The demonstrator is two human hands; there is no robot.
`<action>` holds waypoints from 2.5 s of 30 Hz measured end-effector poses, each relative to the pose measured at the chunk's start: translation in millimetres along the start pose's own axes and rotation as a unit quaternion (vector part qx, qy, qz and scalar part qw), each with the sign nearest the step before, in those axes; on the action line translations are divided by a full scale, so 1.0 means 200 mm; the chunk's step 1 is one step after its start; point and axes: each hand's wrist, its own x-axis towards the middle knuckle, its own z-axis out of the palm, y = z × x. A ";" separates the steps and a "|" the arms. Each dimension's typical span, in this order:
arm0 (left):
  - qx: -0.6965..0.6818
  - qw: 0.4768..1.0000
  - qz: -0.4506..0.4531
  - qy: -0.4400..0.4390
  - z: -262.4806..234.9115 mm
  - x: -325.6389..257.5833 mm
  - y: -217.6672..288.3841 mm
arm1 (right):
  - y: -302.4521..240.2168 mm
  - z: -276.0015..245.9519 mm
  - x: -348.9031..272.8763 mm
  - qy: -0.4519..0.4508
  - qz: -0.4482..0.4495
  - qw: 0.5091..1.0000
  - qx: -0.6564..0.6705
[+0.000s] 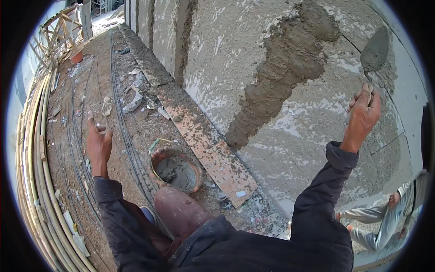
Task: The person applies wet mortar to a vertical wall using a trowel and later hammers a nail into the plastered section.
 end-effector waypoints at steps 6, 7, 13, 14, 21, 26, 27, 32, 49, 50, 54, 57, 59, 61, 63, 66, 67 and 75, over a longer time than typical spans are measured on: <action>0.018 0.999 0.047 -0.007 0.02 -0.05 0.06 | 0.28 0.41 -1.13 -0.511 0.135 0.849 -0.002; 0.017 0.997 0.070 -0.001 0.03 -0.06 0.07 | 0.43 0.51 -1.37 -0.568 0.096 0.818 -0.004; 0.060 0.994 0.086 -0.010 -0.02 -0.12 0.18 | 0.67 1.03 -2.55 -0.653 -0.057 0.712 -0.253; 0.073 0.993 0.088 -0.003 -0.02 -0.13 0.14 | 0.65 1.03 -2.64 -0.662 -0.063 0.706 -0.244; -0.009 1.000 0.004 -0.019 -0.20 -0.08 0.08 | 0.93 0.81 -2.45 -0.753 0.097 0.650 -0.003; -0.159 0.984 0.026 -0.078 -0.30 0.22 0.12 | 0.69 0.73 -2.30 -0.688 0.068 0.720 -0.062; -0.153 0.984 0.035 -0.079 -0.35 0.28 0.21 | 0.71 0.73 -2.34 -0.682 0.073 0.725 -0.055; -0.364 0.921 0.003 -0.138 -0.40 0.56 0.53 | 0.77 0.67 -2.22 -0.655 0.075 0.752 -0.019; -0.332 0.939 -0.063 -0.070 -0.03 0.08 0.11 | -0.19 0.45 -0.02 -0.469 0.181 0.763 0.406; -0.332 0.939 -0.056 -0.066 -0.04 0.09 0.10 | -0.08 0.50 0.13 -0.423 0.192 0.820 0.334; -0.349 0.932 -0.053 -0.077 0.03 0.11 0.08 | 0.35 0.39 0.20 0.027 -0.171 0.957 -0.232; -0.307 0.946 -0.062 -0.085 -0.02 0.11 -0.03 | 0.26 0.28 -0.12 0.034 -0.111 0.984 -0.137; -0.261 0.956 -0.081 -0.107 0.05 0.13 -0.11 | 0.20 0.30 -0.37 -0.082 -0.007 0.996 -0.025; -0.155 0.970 -0.098 -0.159 0.25 0.12 -0.20 | 0.23 0.34 -0.69 -0.208 0.065 0.976 0.014; -0.039 0.973 -0.103 -0.204 0.44 0.10 -0.47 | 0.30 0.41 -1.08 -0.352 0.111 0.929 0.009; 0.104 0.916 -0.142 -0.362 0.77 -0.12 -0.39 | 0.43 0.38 -1.66 -0.506 0.208 0.837 -0.018; 0.120 0.912 -0.141 -0.367 0.80 -0.20 -0.43 | 0.45 0.37 -1.85 -0.539 0.195 0.819 -0.033; 0.050 0.878 -0.275 -0.390 1.08 -0.76 -0.75 | 0.41 0.25 -2.15 -0.554 0.375 0.743 0.014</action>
